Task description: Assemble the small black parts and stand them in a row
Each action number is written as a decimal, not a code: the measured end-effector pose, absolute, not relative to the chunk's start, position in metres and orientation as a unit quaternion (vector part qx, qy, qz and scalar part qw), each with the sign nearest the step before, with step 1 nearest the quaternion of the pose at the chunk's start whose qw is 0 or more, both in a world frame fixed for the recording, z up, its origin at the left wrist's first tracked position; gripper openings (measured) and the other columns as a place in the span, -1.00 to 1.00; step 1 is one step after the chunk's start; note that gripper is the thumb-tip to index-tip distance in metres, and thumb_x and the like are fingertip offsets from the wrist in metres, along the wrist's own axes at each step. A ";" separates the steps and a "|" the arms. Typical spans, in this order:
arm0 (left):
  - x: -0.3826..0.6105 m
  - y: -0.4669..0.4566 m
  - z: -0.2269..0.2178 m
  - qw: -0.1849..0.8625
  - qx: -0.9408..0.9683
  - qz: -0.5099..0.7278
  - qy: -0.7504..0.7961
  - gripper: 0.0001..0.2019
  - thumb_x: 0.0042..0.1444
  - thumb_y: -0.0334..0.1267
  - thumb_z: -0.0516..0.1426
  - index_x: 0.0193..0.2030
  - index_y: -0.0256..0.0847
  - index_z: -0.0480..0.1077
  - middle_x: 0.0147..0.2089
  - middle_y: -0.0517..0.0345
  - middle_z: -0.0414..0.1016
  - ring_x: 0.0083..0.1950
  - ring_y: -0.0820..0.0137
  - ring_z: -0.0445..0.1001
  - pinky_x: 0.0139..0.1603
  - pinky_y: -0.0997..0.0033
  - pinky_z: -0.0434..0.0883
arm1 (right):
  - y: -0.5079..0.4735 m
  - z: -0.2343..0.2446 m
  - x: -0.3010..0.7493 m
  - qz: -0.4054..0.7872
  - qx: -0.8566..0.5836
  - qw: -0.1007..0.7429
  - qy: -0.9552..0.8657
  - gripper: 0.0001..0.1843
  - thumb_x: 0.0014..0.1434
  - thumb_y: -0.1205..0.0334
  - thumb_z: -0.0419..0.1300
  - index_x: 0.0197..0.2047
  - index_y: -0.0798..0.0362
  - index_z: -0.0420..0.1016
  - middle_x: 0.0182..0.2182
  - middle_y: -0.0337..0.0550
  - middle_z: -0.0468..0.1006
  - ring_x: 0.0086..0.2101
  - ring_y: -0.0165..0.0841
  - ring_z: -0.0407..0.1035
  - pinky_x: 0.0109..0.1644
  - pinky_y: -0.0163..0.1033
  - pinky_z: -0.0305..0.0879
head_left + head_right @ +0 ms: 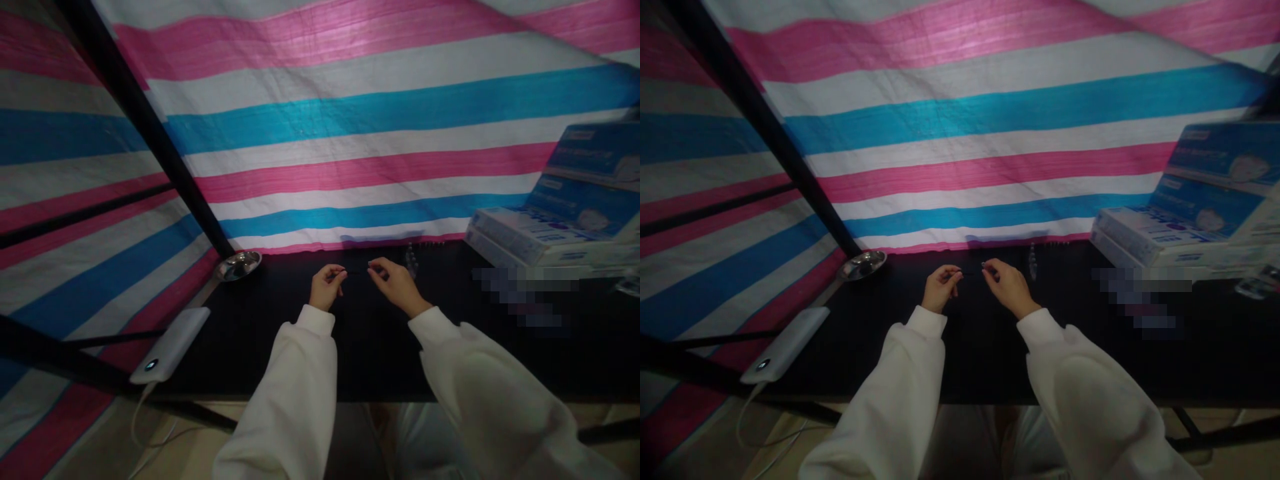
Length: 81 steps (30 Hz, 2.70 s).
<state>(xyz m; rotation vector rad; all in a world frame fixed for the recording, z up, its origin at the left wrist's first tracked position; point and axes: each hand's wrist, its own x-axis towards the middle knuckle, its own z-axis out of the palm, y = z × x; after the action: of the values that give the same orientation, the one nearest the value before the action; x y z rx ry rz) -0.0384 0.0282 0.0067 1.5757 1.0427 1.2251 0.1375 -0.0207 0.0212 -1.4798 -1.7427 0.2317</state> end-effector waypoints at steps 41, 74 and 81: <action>-0.029 0.015 0.010 0.496 0.638 0.448 0.383 -0.56 -0.17 -0.06 0.16 -0.21 -0.35 0.30 -0.29 -0.08 0.50 -0.69 0.54 0.34 -0.77 0.61 0.08 | -0.019 -0.014 0.115 0.344 -0.361 0.581 -0.644 -0.27 -0.10 0.49 -0.02 0.18 -0.01 0.01 0.15 -0.17 0.08 0.12 -0.37 0.00 0.19 -0.13 -0.07; -0.067 0.098 -0.015 0.087 0.659 0.241 0.707 -0.78 -0.12 -0.23 0.09 -0.34 -0.31 0.42 -0.29 -0.09 0.47 -0.23 0.27 0.42 -0.28 0.41 0.27 | -0.031 0.010 0.143 -0.006 -0.509 0.592 -0.625 -0.70 -0.02 0.41 -0.08 -0.20 0.07 0.31 -0.24 -0.07 0.37 -0.24 -0.35 0.29 -0.12 -0.20 0.24; -0.067 0.075 0.012 0.089 0.683 0.120 0.715 -0.67 -0.21 -0.10 0.17 -0.32 -0.31 0.40 -0.21 -0.24 0.42 -0.18 0.08 0.41 -0.30 0.29 0.30 | -0.031 0.026 0.178 -0.030 -0.742 0.470 -0.477 -0.58 -0.01 0.25 -0.05 -0.03 0.13 0.05 -0.22 -0.04 0.30 -0.25 -0.31 0.26 -0.18 -0.23 0.20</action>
<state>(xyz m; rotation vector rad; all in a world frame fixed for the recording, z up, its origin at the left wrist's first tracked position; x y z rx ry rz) -0.0666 0.0754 0.0117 2.0326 2.1269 0.3581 0.1784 -0.0314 0.0257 -1.8176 -1.1685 -0.0745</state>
